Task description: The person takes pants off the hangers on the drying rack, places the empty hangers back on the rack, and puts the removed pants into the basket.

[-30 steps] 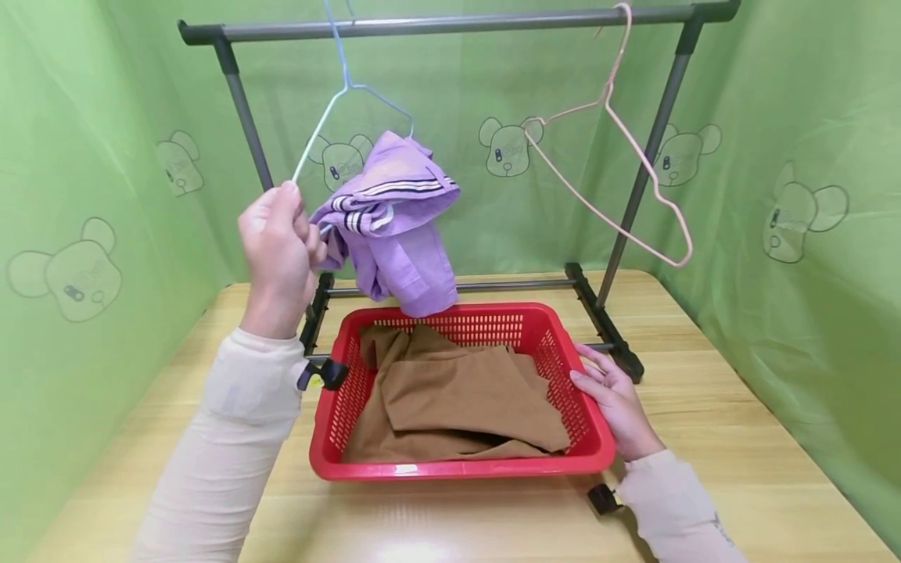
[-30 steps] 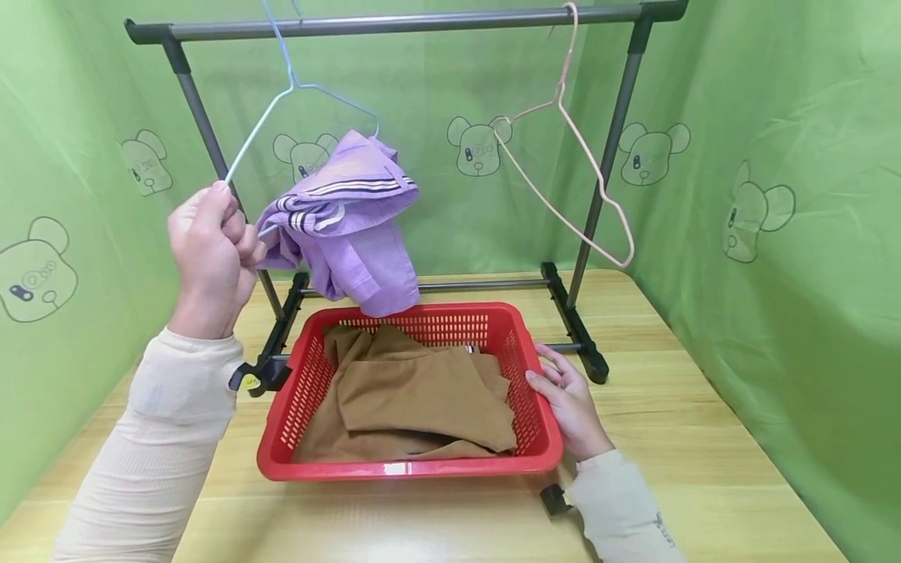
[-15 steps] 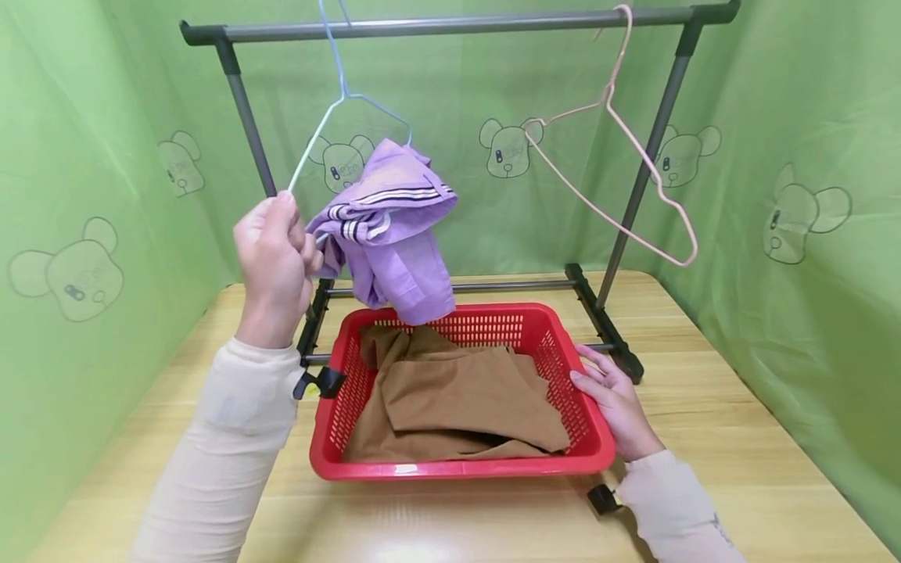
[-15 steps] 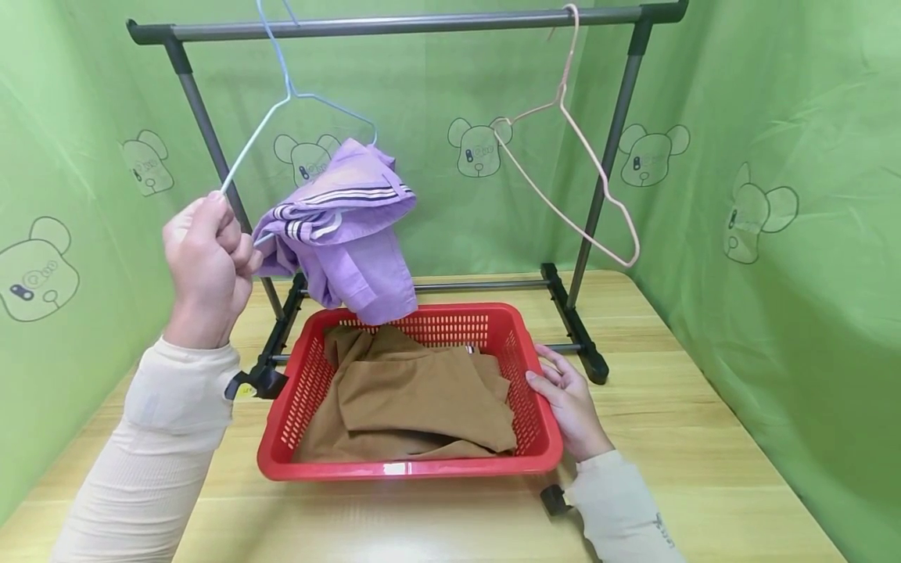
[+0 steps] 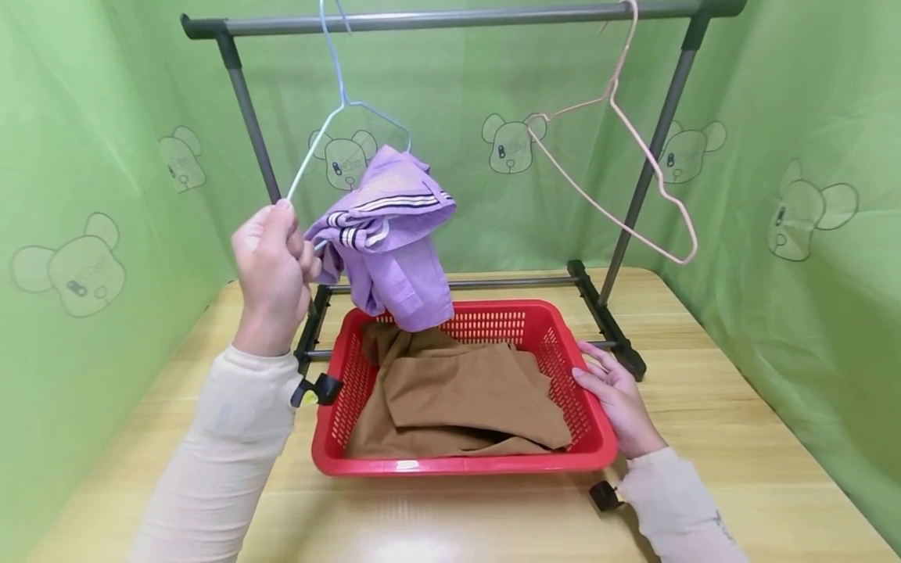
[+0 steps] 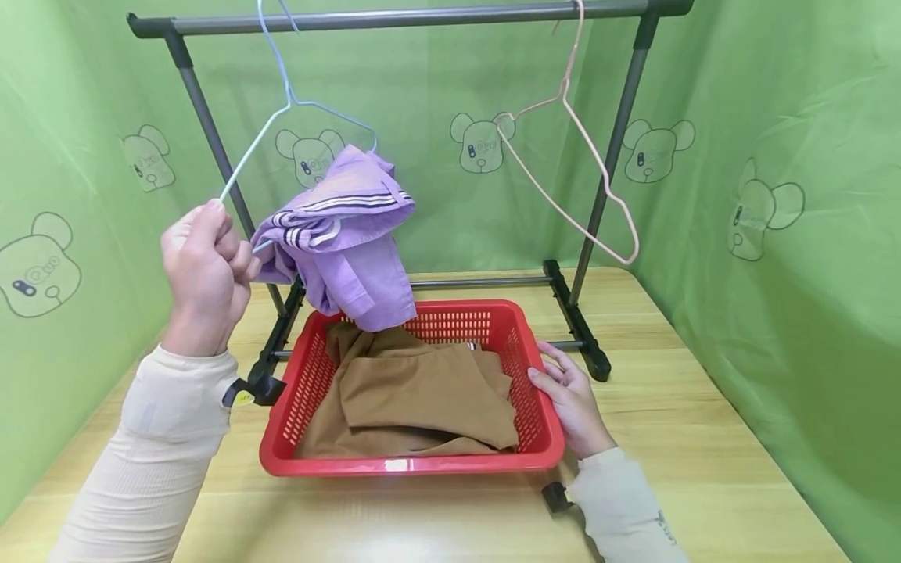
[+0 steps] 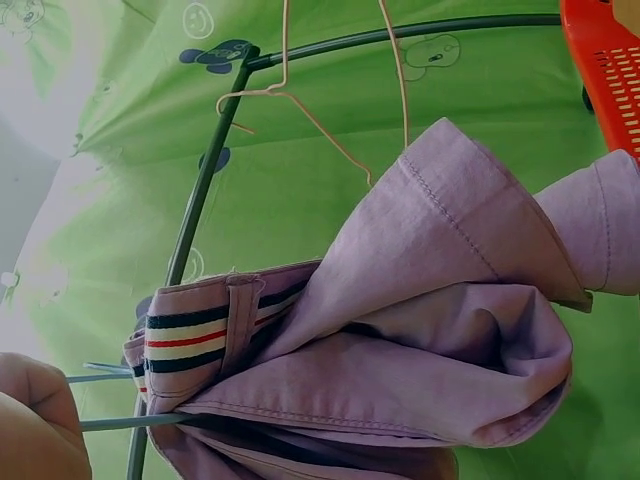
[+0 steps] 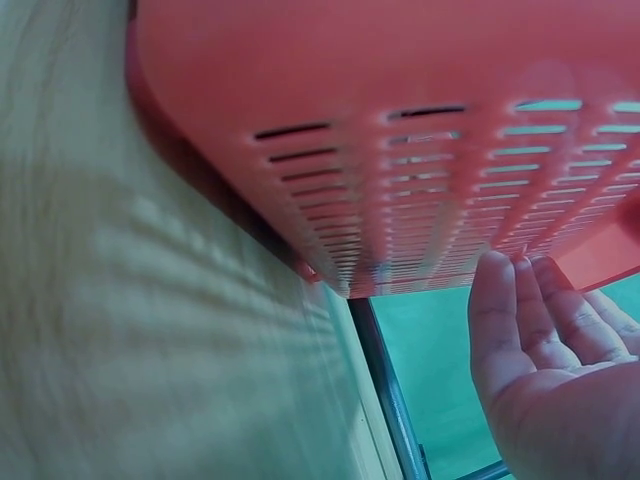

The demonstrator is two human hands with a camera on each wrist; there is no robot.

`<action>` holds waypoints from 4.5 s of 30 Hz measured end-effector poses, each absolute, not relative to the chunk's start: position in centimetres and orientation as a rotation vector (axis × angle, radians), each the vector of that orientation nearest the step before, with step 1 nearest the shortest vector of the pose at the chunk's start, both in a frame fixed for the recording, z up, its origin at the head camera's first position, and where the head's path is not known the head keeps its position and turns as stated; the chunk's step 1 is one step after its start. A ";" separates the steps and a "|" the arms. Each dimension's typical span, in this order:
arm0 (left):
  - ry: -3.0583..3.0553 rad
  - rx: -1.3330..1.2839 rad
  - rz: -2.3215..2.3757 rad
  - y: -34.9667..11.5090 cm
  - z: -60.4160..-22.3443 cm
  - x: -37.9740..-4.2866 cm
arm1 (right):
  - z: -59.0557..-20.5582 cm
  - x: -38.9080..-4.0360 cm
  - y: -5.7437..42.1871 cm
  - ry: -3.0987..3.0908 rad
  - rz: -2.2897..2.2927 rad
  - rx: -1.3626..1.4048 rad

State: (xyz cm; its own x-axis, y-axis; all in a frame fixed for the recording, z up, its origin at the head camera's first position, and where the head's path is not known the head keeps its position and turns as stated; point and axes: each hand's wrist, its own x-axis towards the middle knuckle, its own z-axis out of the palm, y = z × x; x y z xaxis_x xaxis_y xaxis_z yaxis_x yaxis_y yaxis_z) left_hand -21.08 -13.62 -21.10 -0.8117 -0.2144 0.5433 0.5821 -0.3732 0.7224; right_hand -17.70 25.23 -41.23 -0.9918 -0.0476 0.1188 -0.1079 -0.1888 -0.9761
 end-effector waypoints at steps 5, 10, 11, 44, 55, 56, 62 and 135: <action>-1.394 -0.477 -2.207 -13.8 -21.4 -20.9 | -41.0 -17.7 25.1 -1.992 2.362 0.186; -1.412 -0.475 -2.208 -13.8 -21.7 -20.8 | -40.7 -17.7 25.0 -2.018 2.316 0.177; -1.411 -0.479 -2.209 -13.8 -21.8 -20.8 | -40.6 -17.7 25.0 -2.027 2.308 0.170; -1.422 -0.529 -2.181 -13.7 -22.4 -20.6 | -32.9 -18.4 27.9 -1.934 2.227 0.361; -1.405 -0.557 -2.194 -13.5 -22.5 -20.5 | -30.5 -19.0 26.3 -2.005 2.177 0.422; -1.405 -0.559 -2.192 -13.5 -22.5 -20.5 | -30.4 -19.1 26.1 -2.016 2.173 0.423; -1.392 -0.566 -2.195 -13.3 -22.6 -20.5 | -29.5 -19.7 25.1 -2.060 2.162 0.409; -1.345 -0.660 -2.213 -11.5 -23.1 -19.8 | -27.8 -30.6 9.7 -2.065 2.845 -0.098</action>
